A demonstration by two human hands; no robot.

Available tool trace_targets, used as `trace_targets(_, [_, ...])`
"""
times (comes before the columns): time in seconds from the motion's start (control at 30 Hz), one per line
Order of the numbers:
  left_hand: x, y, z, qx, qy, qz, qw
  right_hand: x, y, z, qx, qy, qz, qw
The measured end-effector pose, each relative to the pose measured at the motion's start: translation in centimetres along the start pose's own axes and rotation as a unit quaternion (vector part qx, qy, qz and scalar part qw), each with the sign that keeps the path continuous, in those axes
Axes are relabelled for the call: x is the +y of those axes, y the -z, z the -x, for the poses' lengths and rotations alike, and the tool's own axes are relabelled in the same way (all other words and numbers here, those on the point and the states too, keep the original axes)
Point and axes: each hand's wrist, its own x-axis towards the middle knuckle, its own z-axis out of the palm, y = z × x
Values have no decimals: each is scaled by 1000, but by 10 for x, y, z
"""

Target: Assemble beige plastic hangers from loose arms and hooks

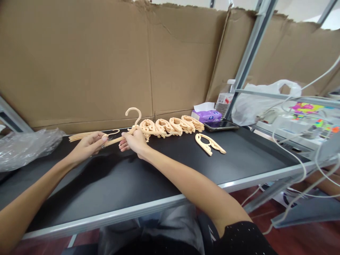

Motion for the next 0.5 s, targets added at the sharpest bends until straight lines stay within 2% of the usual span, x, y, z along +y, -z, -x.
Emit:
trace_targets(0.13, [-3,5,-1,-5,0,-22,1000,2,-3,1,10,1,-4,1000])
trace_targets(0.33, [-7,11,-1,-9,20,-1,1000,12,-11,4,14,17,5,1000])
trace_targets(0.4, [-9,12,-2,-1,23,0,1000,15,-13,5,18,40,32,999])
trace_targets(0.5, [-9,13,-2,7,26,-7,1000,18,-12,5,20,111,99,989])
